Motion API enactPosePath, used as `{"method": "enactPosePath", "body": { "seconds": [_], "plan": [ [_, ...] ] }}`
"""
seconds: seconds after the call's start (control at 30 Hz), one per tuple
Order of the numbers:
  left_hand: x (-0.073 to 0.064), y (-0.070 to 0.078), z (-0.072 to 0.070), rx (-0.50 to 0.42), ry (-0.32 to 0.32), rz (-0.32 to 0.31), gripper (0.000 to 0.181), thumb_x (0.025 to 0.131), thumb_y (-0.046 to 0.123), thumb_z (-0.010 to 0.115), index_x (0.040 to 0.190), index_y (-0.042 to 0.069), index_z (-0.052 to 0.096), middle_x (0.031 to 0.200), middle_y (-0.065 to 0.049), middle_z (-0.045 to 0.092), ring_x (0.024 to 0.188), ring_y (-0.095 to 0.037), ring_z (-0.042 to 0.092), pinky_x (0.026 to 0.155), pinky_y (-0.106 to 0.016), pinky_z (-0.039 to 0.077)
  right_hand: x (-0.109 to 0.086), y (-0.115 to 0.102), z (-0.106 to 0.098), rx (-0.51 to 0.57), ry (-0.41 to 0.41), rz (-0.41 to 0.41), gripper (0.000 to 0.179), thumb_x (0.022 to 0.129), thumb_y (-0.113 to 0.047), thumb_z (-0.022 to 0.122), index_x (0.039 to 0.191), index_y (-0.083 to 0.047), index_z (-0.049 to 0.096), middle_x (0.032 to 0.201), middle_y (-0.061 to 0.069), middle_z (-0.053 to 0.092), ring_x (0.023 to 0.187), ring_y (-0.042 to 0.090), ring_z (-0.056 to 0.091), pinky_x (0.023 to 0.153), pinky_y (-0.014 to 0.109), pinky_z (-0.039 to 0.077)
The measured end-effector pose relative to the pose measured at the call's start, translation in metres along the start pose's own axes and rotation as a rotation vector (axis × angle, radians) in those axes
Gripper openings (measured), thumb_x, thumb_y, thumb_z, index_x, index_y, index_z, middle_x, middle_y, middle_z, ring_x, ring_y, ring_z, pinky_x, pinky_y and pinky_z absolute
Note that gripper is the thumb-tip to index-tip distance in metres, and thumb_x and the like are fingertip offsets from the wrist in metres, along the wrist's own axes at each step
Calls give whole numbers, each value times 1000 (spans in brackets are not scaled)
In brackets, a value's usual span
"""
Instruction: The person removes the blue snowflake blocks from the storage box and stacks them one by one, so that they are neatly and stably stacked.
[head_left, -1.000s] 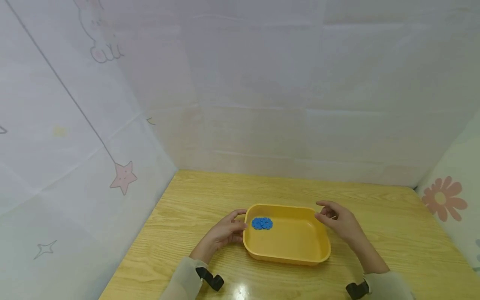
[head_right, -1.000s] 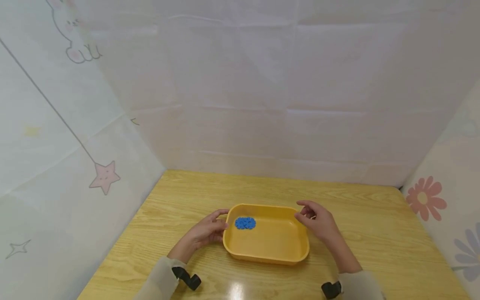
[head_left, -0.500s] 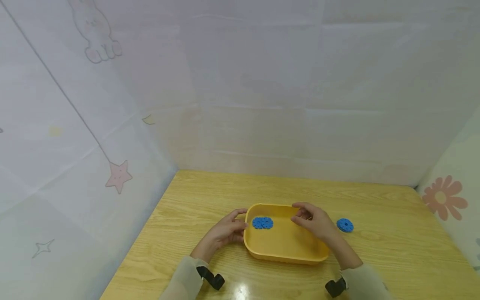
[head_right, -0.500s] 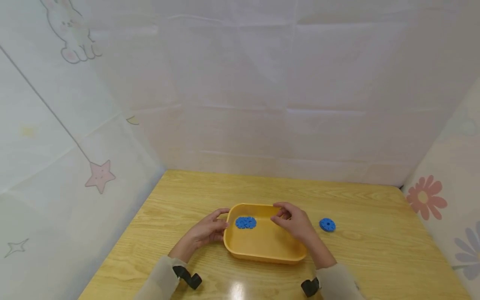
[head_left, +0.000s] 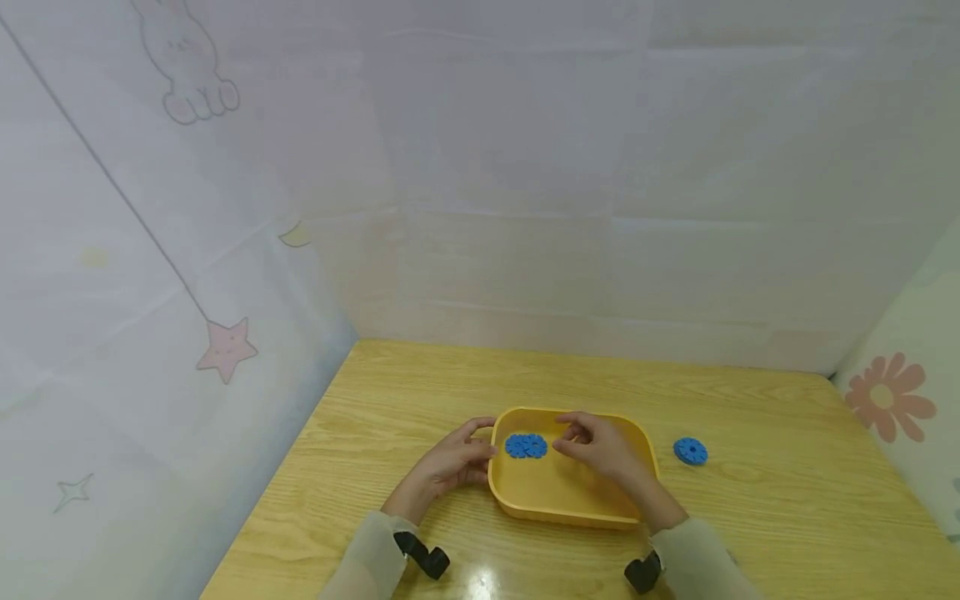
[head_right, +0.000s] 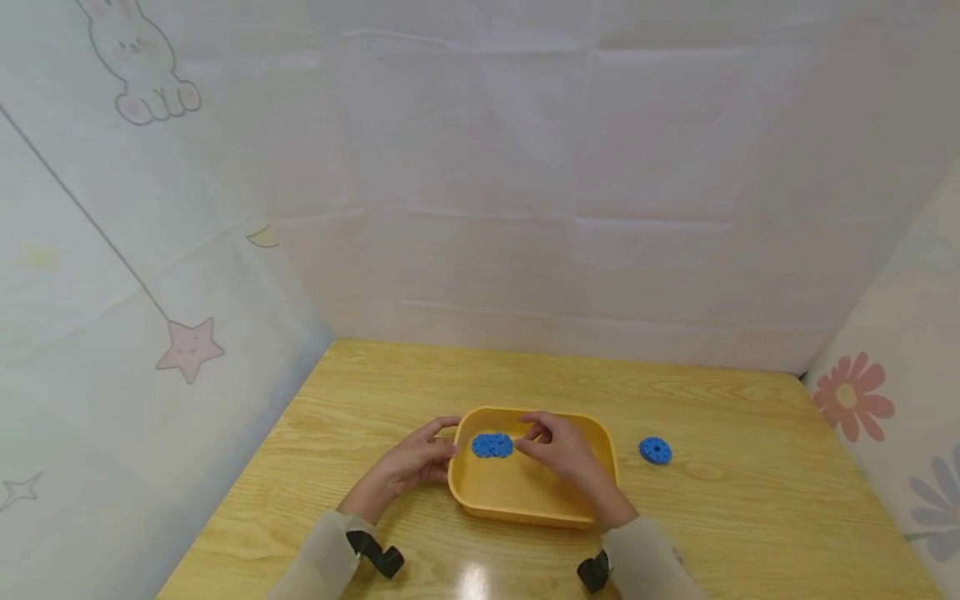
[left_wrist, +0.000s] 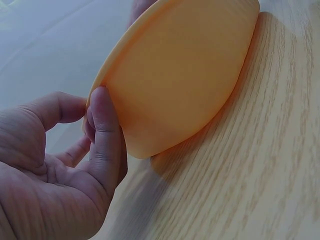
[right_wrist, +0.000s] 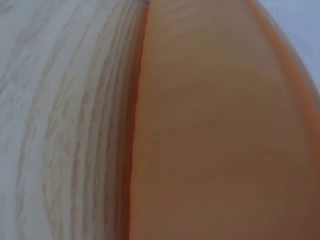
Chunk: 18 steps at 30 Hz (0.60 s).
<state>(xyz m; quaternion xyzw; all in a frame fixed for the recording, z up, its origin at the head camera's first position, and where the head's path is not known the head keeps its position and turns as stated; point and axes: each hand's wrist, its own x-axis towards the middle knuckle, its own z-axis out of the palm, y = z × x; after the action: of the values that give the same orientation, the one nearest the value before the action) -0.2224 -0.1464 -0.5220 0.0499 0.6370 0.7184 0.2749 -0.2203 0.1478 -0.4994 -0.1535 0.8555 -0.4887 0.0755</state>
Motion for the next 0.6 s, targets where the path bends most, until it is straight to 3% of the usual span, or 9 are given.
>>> {"method": "enactPosePath", "body": {
  "seconds": [0.3, 0.6],
  "plan": [
    [0, 0, 0, -2, -10, -1, 61, 98, 7, 62, 154, 14, 37, 103, -13, 67, 72, -14, 66, 67, -30, 59, 11, 5, 17, 32, -20, 5, 44, 90, -19, 77, 129, -1, 65, 91, 2, 69, 72, 14, 60, 55, 27, 49],
    [0, 0, 1, 0, -2, -2, 62, 97, 7, 63, 153, 13, 37, 103, -13, 66, 72, -14, 65, 66, -30, 59, 16, 5, 27, -47, -14, 33, 44, 87, -17, 80, 127, -4, 68, 90, 2, 67, 77, 14, 59, 60, 28, 50]
  ]
}}
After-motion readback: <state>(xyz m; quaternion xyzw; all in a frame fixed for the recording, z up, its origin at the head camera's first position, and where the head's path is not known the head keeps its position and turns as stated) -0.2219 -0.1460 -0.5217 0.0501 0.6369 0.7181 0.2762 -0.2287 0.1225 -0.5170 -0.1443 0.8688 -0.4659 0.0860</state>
